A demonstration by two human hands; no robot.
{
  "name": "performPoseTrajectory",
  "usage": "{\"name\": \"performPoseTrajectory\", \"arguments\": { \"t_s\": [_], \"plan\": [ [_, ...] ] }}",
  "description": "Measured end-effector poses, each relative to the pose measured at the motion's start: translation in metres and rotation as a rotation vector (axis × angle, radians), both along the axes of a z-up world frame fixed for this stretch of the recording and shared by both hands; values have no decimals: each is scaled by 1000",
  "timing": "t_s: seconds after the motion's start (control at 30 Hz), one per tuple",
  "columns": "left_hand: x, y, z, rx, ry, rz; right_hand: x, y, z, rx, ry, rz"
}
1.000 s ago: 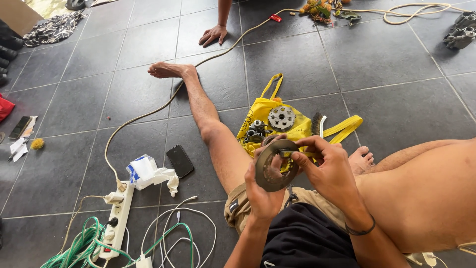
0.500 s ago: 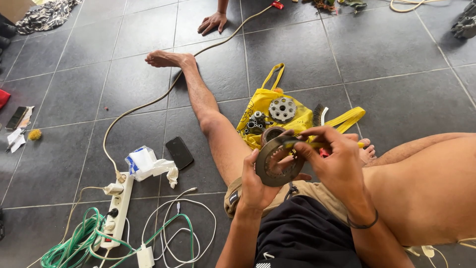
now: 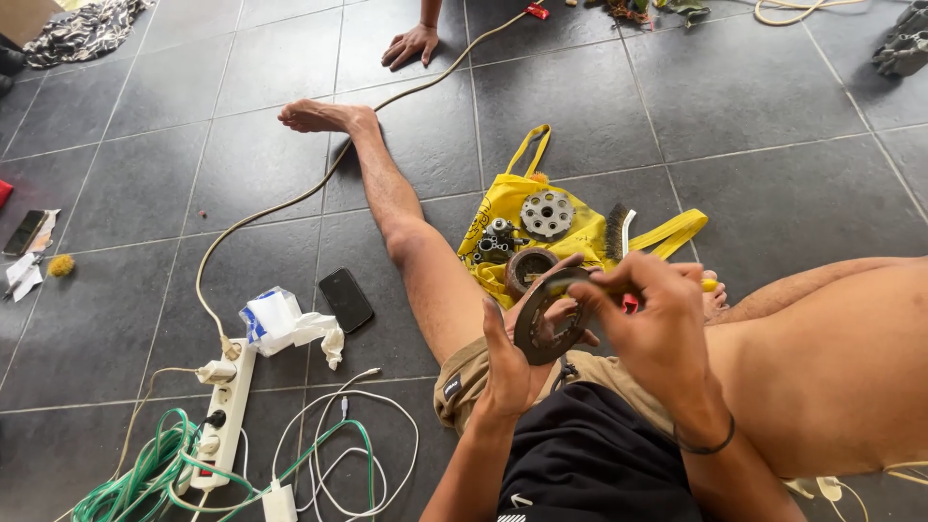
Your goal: The person sits on the floor and uses a wire brush to scrub a circular metal mechanical part held in their left hand. They rotate the part to clean different areas, including the inner teeth and outer rim, while other parts and tools lie nearby.
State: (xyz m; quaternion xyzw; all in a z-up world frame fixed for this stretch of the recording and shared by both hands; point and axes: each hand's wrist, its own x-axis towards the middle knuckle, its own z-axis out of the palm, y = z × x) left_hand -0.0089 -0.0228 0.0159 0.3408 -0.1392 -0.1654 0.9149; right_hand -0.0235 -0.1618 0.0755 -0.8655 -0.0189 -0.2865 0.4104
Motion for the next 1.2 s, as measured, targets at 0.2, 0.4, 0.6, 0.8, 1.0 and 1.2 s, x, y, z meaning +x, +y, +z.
{"name": "performPoseTrajectory", "arguments": {
  "t_s": [0.2, 0.4, 0.6, 0.8, 1.0, 1.2],
  "plan": [
    [-3, 2, 13, -5, 54, 75, -4, 12, 11, 34, 39, 135],
    [2, 4, -1, 96, -157, 11, -2, 0, -5, 45, -1, 75],
    [-2, 6, 10, 165, -184, 55, -2, 2, 3, 56, 8, 90],
    [-14, -3, 38, 185, -159, 135, -10, 10, 6, 72, 29, 180],
    [-9, 13, 38, 257, -108, -51, -2, -10, -3, 28, 170, -1],
    [-3, 0, 12, 147, -130, 88, -2, 7, -14, 111, 79, 208]
  ]
}}
